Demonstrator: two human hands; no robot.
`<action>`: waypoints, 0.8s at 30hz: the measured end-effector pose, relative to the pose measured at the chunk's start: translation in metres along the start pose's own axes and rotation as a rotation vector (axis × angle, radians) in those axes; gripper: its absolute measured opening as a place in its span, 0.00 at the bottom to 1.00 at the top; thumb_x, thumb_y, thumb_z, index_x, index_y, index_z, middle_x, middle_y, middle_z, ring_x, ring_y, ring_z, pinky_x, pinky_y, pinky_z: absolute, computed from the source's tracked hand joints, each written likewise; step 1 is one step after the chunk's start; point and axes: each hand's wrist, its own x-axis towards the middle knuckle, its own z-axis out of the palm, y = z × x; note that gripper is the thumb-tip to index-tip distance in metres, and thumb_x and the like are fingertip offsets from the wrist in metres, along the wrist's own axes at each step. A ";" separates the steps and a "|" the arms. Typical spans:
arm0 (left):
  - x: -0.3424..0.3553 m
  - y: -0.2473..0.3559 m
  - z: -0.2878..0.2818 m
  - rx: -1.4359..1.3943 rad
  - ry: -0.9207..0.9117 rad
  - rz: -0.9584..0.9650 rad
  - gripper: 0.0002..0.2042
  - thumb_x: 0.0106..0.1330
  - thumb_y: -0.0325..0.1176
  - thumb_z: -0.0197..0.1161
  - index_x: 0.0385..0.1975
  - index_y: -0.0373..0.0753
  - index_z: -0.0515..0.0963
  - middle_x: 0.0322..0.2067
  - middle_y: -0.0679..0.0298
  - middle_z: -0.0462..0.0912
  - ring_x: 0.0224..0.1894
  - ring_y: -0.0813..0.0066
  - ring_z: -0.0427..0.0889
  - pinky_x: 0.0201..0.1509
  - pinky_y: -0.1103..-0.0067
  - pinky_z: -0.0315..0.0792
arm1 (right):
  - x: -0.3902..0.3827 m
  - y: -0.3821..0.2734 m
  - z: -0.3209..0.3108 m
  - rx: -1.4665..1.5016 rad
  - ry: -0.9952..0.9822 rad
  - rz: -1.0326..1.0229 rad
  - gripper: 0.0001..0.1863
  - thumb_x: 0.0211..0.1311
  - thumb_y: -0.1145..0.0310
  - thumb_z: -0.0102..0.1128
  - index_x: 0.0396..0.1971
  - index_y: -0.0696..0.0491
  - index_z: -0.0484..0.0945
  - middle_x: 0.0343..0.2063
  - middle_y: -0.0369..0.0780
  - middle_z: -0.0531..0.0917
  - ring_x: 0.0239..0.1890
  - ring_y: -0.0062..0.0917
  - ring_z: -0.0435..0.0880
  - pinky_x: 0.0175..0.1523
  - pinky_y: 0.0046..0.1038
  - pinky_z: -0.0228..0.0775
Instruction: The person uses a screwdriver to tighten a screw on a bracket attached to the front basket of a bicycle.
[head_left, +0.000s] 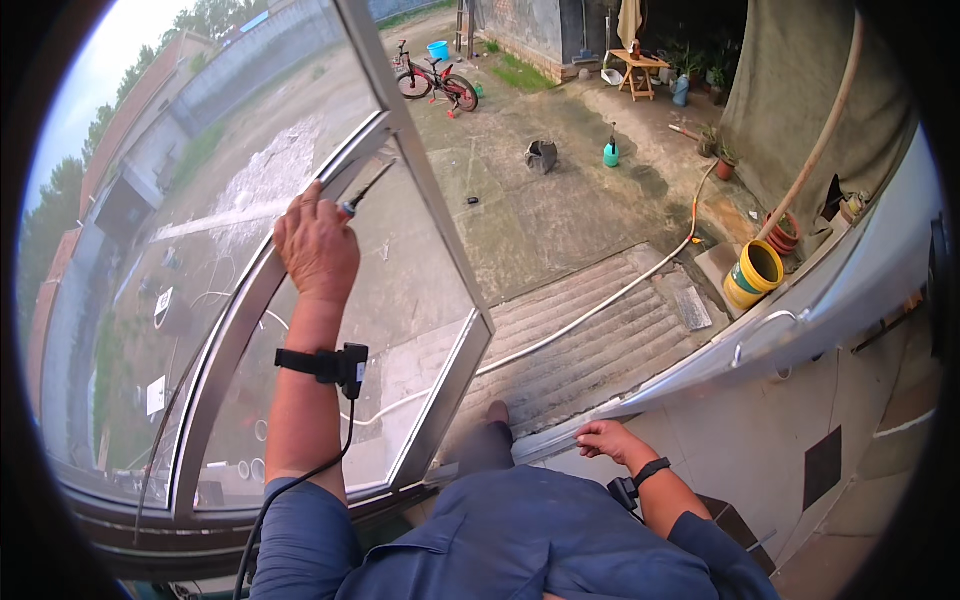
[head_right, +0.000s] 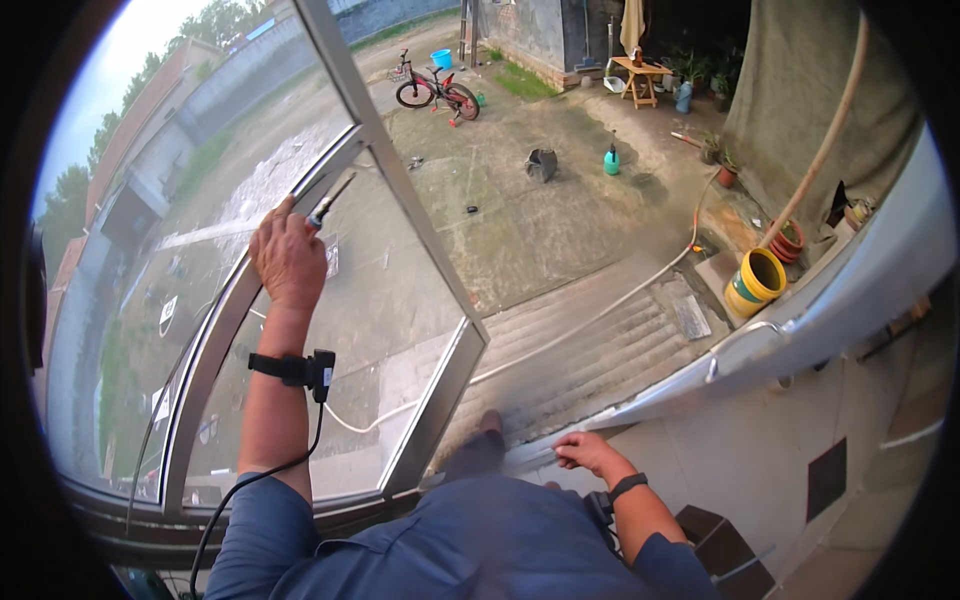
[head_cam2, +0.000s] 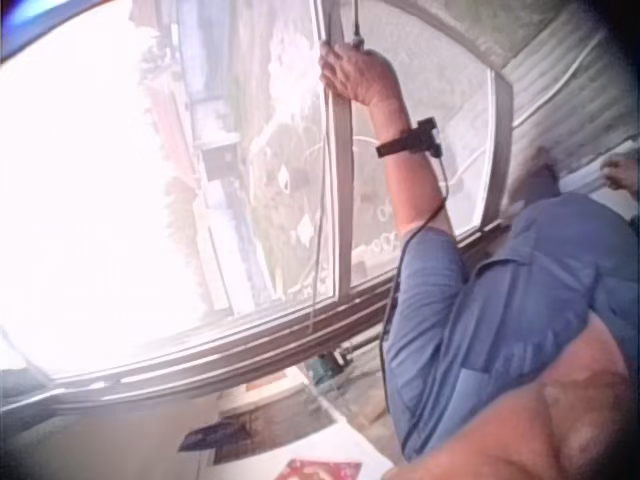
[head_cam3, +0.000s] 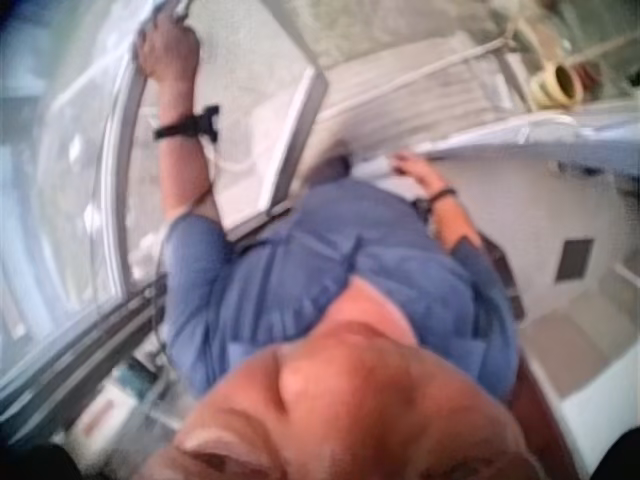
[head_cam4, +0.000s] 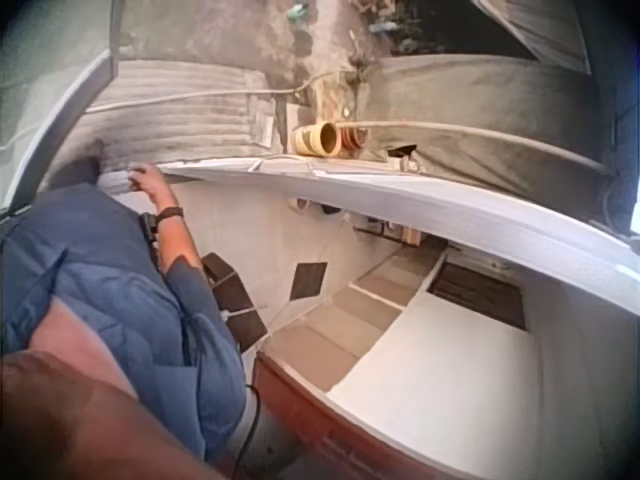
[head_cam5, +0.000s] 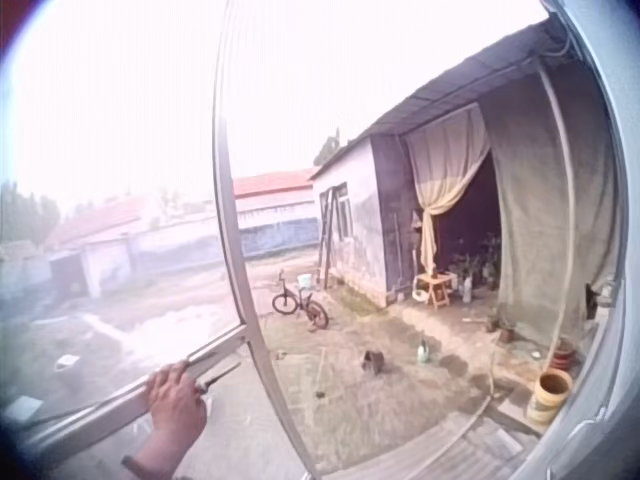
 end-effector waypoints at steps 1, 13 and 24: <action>0.008 -0.013 0.008 0.010 0.048 -0.005 0.05 0.58 0.33 0.62 0.32 0.43 0.76 0.59 0.65 0.77 0.61 0.66 0.71 0.63 0.66 0.59 | 0.014 -0.012 0.005 -0.007 -0.014 -0.020 0.11 0.65 0.69 0.62 0.46 0.55 0.81 0.34 0.38 0.84 0.34 0.23 0.86 0.38 0.25 0.80; -0.013 -0.135 0.111 0.274 -0.001 -0.231 0.08 0.55 0.30 0.63 0.35 0.42 0.77 0.59 0.64 0.76 0.62 0.63 0.70 0.65 0.66 0.57 | 0.191 -0.082 -0.031 0.067 0.171 0.003 0.10 0.66 0.71 0.59 0.45 0.57 0.79 0.32 0.38 0.84 0.29 0.24 0.85 0.32 0.23 0.78; -0.018 -0.198 0.133 0.530 0.032 -0.361 0.06 0.60 0.29 0.60 0.36 0.40 0.76 0.56 0.64 0.79 0.59 0.65 0.74 0.68 0.64 0.56 | 0.272 -0.178 -0.111 0.085 0.211 -0.024 0.08 0.65 0.70 0.60 0.42 0.55 0.79 0.32 0.37 0.83 0.30 0.24 0.84 0.35 0.26 0.78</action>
